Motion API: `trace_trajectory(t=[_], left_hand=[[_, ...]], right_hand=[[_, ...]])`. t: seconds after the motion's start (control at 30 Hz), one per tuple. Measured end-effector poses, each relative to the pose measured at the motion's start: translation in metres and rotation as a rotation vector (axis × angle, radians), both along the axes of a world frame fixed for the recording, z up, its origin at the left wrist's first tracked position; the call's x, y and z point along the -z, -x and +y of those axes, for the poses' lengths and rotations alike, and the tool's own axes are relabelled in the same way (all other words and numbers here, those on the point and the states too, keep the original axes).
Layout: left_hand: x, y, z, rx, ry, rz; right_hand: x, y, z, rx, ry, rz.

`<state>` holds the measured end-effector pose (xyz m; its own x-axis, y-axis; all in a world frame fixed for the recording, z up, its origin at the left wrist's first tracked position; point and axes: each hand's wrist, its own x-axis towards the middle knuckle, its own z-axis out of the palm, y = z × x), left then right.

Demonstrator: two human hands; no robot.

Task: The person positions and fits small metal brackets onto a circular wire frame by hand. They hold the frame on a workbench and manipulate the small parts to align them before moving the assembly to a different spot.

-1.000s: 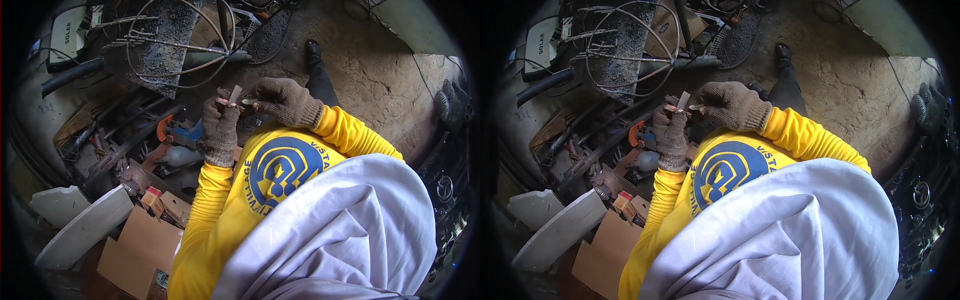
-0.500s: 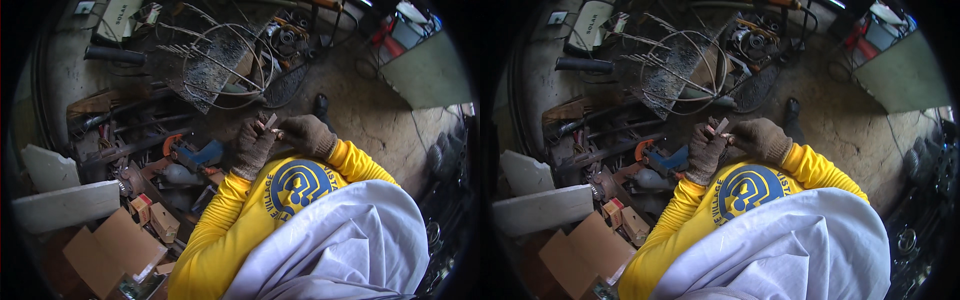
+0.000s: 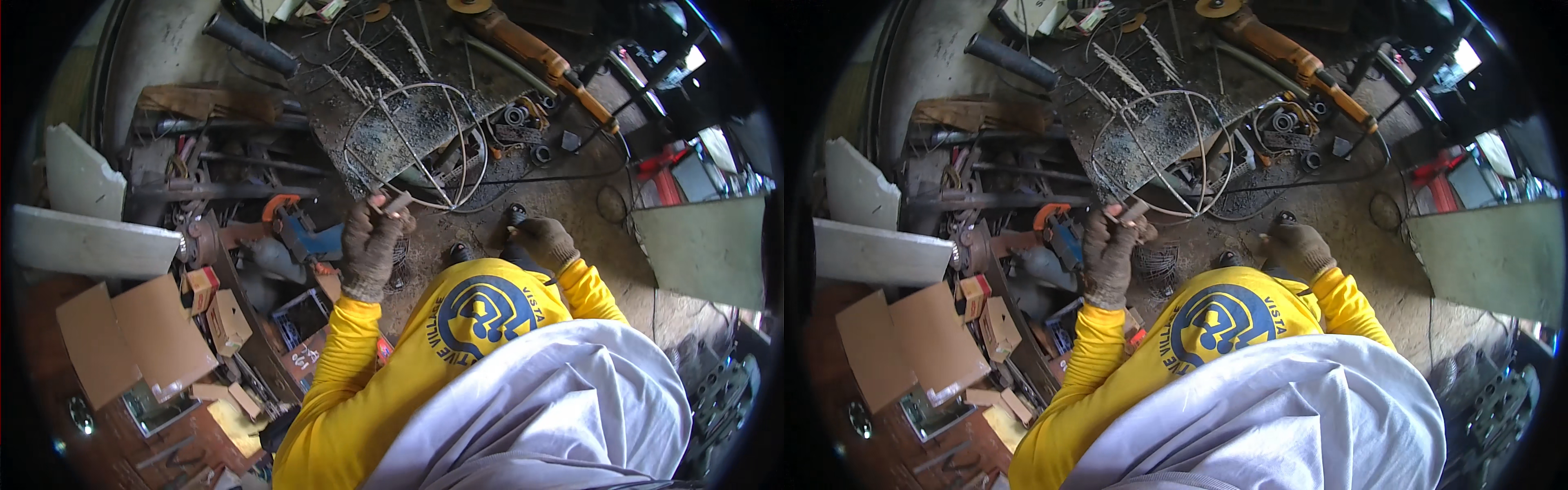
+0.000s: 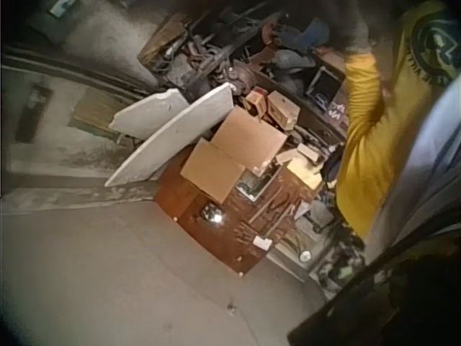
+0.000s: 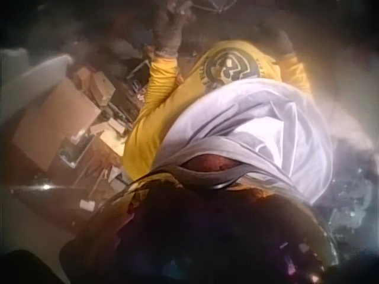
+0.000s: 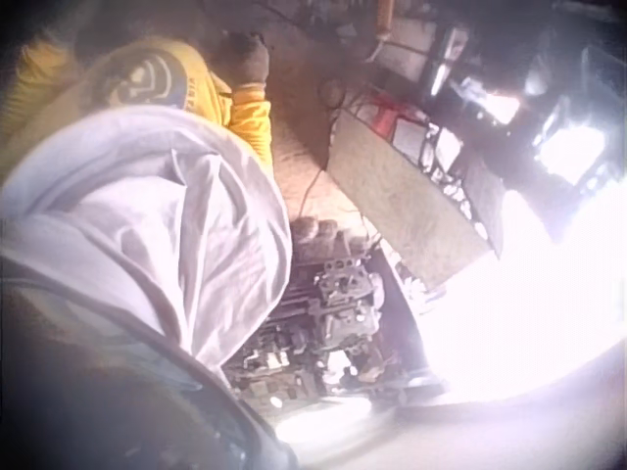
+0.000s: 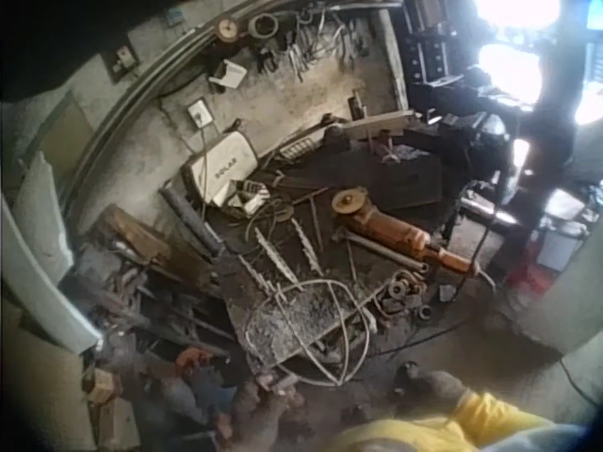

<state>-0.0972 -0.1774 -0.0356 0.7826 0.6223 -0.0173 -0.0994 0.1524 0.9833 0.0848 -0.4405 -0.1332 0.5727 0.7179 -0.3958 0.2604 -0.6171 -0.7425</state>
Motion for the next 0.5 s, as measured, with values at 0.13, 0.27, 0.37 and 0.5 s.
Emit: trace_trajectory(t=[0.13,0.27,0.37,0.5], left_hand=[[0.0,-0.01,0.026,-0.087,-0.077,0.086],[-0.025,-0.026,0.022,-0.274,-0.17,0.315],[-0.027,-0.025,0.034,-0.352,-0.165,0.329],[-0.013,-0.016,0.074,-0.386,0.167,0.158]], right_hand=[[0.029,-0.035,-0.019,-0.043,0.055,0.03],[0.035,-0.07,-0.012,-0.088,0.037,0.037],[0.03,-0.088,0.008,-0.134,-0.052,0.033],[0.016,-0.093,0.036,-0.071,-0.058,0.112]])
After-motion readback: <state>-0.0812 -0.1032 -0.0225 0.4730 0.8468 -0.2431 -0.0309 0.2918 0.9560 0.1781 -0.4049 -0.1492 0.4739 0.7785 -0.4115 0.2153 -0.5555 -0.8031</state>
